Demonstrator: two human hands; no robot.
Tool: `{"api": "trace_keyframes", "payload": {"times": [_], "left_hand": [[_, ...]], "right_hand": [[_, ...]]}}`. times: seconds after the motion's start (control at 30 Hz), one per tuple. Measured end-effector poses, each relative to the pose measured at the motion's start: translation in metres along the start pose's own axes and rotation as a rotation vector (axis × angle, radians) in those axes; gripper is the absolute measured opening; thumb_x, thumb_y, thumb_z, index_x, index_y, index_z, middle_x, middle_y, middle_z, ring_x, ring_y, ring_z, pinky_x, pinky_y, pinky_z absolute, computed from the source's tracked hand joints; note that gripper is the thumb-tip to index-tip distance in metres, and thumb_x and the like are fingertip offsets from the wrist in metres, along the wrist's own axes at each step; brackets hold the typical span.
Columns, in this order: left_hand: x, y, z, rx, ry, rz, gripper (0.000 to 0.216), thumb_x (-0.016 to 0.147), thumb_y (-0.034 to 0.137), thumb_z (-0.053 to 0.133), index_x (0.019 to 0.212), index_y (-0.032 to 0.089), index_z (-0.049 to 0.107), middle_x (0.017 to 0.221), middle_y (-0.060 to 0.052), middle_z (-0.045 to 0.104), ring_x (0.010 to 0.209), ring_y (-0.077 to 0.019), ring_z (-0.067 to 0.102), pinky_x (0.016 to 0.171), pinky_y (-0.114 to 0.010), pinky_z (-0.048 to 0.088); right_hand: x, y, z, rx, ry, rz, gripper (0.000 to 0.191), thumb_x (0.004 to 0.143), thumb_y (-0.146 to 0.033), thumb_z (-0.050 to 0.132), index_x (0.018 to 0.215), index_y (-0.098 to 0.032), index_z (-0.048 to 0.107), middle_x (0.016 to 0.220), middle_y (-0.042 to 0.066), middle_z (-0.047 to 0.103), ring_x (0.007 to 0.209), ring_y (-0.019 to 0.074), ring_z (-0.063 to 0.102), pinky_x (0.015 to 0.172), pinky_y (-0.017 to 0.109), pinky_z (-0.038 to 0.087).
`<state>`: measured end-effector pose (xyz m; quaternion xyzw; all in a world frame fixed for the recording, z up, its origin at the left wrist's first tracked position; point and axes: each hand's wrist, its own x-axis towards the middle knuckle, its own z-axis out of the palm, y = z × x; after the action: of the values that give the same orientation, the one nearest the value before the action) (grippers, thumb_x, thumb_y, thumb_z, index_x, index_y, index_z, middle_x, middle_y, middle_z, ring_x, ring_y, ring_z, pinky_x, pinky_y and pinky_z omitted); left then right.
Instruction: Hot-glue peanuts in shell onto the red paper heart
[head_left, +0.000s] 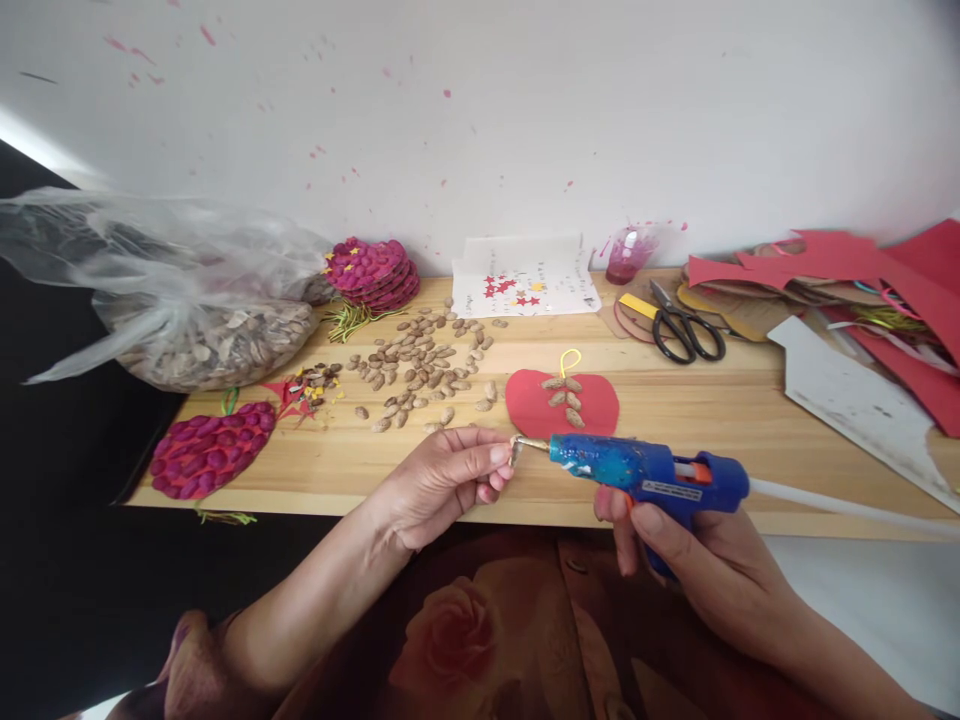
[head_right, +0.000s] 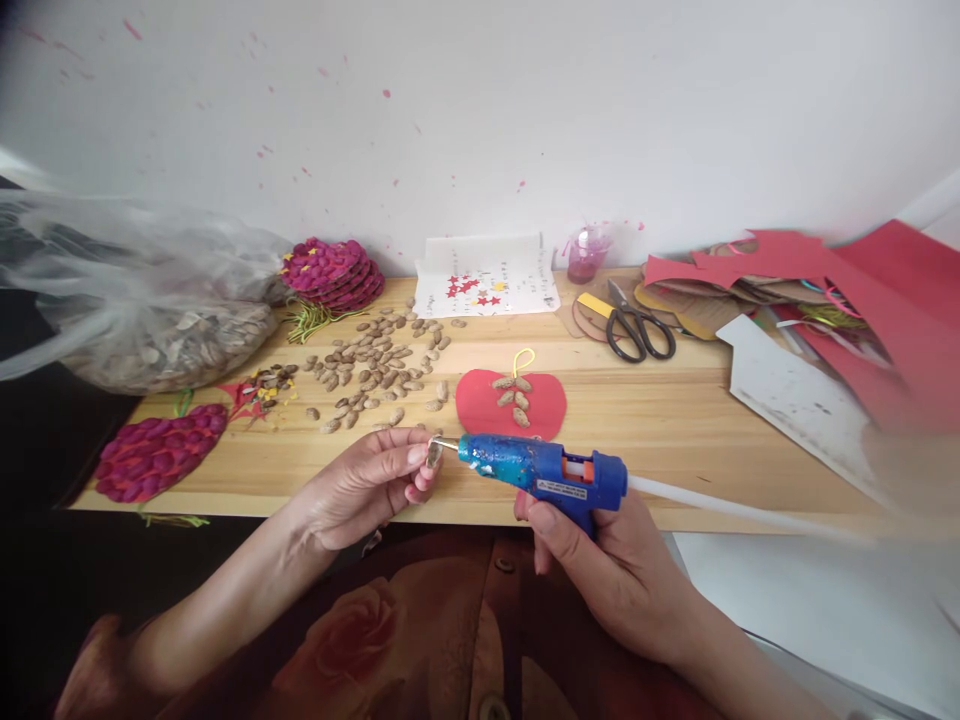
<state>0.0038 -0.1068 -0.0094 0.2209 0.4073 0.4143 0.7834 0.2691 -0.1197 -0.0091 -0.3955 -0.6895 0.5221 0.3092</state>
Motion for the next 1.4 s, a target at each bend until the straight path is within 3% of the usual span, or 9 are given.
{"api": "trace_keyframes", "payload": {"times": [0.77,0.93,1.23,1.4], "left_hand": [[-0.0003,-0.0024,-0.0003,0.012,0.014,0.018,0.032,0.064,0.031,0.094,0.074,0.01,0.072,0.063,-0.001,0.062,0.056,-0.006,0.053,0.054,-0.015,0.043],[0.0002,-0.0026,-0.0013,0.006,0.014,0.059,0.031,0.066,0.031,0.093,0.073,0.011,0.07,0.06,0.001,0.057,0.056,-0.0057,0.048,0.055,-0.017,0.04],[0.0014,-0.0018,0.0009,-0.039,0.022,0.099,0.032,0.068,0.032,0.093,0.076,0.01,0.071,0.061,0.001,0.055,0.057,-0.0057,0.047,0.055,-0.017,0.04],[0.0015,-0.0028,0.002,-0.028,0.033,0.091,0.032,0.068,0.032,0.092,0.077,0.01,0.071,0.062,0.001,0.056,0.058,-0.0059,0.048,0.056,-0.017,0.041]], "right_hand": [[0.0012,-0.0038,-0.002,-0.082,0.033,0.013,0.041,0.104,-0.044,0.049,0.071,-0.025,0.066,0.077,0.002,0.068,0.074,0.0193,0.063,0.066,0.033,0.047],[-0.0003,-0.0045,-0.0017,-0.047,0.057,0.012,0.035,0.103,-0.042,0.05,0.077,-0.026,0.067,0.079,0.002,0.069,0.076,0.0198,0.065,0.073,0.035,0.049],[-0.002,-0.0031,0.0001,-0.013,-0.036,0.01,0.024,0.104,-0.04,0.05,0.089,-0.028,0.066,0.072,0.001,0.067,0.084,0.0235,0.066,0.073,0.035,0.049],[-0.0022,-0.0009,-0.0001,-0.001,-0.058,0.012,0.024,0.104,-0.039,0.049,0.091,-0.028,0.066,0.074,0.001,0.066,0.075,0.0217,0.063,0.066,0.035,0.047]]}}
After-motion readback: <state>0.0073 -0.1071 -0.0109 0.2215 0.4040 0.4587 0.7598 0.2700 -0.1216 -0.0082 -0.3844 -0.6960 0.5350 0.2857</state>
